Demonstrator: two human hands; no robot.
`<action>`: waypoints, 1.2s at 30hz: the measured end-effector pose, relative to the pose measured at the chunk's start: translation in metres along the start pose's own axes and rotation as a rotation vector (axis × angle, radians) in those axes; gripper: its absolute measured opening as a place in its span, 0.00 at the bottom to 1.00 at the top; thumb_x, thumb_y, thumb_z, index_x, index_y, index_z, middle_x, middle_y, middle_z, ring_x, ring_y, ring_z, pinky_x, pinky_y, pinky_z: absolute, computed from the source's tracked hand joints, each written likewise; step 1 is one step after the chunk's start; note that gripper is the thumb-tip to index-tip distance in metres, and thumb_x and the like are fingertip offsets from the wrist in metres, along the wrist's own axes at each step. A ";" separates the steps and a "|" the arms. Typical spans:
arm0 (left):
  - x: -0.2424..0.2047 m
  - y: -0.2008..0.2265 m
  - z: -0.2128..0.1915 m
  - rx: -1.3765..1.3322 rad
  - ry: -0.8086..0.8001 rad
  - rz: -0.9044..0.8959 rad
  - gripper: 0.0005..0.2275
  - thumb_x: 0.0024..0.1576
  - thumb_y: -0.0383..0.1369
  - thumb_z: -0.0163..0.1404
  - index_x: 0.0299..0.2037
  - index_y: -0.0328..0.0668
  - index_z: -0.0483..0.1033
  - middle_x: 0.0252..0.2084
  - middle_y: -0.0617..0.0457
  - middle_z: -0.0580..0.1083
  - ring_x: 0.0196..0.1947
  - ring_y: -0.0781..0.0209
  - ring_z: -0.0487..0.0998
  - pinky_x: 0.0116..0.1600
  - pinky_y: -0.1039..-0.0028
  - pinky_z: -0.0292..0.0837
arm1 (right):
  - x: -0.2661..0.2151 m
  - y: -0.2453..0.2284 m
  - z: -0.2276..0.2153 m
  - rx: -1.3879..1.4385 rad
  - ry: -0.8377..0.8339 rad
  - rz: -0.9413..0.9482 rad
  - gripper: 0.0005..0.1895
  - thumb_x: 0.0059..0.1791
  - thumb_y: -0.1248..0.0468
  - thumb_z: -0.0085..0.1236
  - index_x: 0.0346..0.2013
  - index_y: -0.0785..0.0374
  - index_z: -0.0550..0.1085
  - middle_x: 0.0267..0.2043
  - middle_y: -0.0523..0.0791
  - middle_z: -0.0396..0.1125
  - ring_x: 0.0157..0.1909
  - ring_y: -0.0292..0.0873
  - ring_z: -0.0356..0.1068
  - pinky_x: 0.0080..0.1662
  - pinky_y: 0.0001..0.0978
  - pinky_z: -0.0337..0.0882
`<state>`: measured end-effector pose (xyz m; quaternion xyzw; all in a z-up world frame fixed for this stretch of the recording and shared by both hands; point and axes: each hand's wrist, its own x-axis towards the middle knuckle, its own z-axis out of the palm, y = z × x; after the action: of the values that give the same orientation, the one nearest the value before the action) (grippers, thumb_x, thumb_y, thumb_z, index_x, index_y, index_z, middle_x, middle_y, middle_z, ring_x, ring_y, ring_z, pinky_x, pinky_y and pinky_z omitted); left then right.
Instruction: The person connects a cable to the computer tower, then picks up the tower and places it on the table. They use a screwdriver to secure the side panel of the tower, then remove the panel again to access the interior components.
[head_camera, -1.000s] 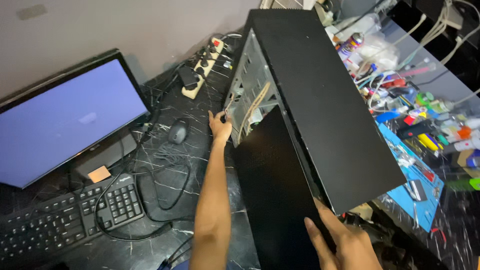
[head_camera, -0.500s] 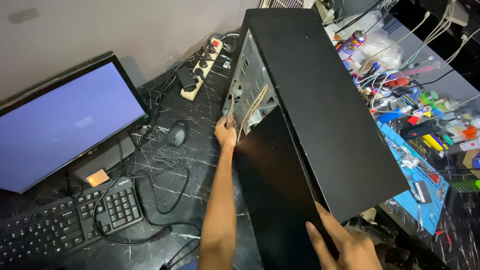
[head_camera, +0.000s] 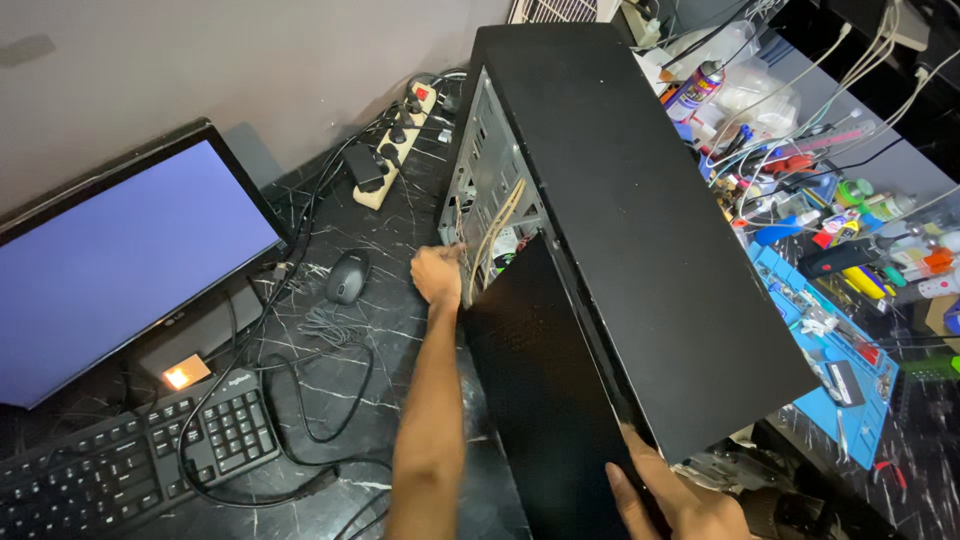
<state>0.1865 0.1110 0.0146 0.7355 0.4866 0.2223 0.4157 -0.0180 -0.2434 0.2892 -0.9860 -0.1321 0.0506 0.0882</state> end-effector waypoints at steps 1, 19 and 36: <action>-0.002 -0.001 -0.003 -0.046 -0.053 0.008 0.15 0.56 0.48 0.74 0.40 0.46 0.93 0.42 0.34 0.86 0.46 0.29 0.88 0.51 0.43 0.81 | 0.000 -0.004 -0.003 -0.016 -0.043 0.051 0.31 0.52 0.38 0.59 0.72 0.16 0.76 0.16 0.31 0.79 0.15 0.30 0.76 0.32 0.23 0.81; -0.014 -0.007 -0.024 0.086 -0.137 0.262 0.07 0.58 0.33 0.60 0.32 0.39 0.85 0.48 0.42 0.79 0.43 0.29 0.84 0.55 0.40 0.77 | -0.007 -0.010 -0.027 -0.048 0.059 -0.148 0.30 0.53 0.42 0.60 0.72 0.27 0.76 0.53 0.37 0.86 0.45 0.43 0.82 0.55 0.40 0.80; -0.224 -0.013 -0.162 -0.687 -0.598 -0.580 0.51 0.50 0.74 0.40 0.84 0.58 0.59 0.80 0.53 0.70 0.73 0.53 0.77 0.66 0.57 0.83 | 0.035 -0.104 -0.125 0.214 -0.172 -0.626 0.24 0.61 0.61 0.49 0.74 0.55 0.72 0.16 0.53 0.72 0.21 0.69 0.69 0.36 0.55 0.70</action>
<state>-0.0346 -0.0242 0.1108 0.4239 0.4296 0.0255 0.7969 0.0045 -0.1550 0.4288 -0.8749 -0.4293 0.1174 0.1908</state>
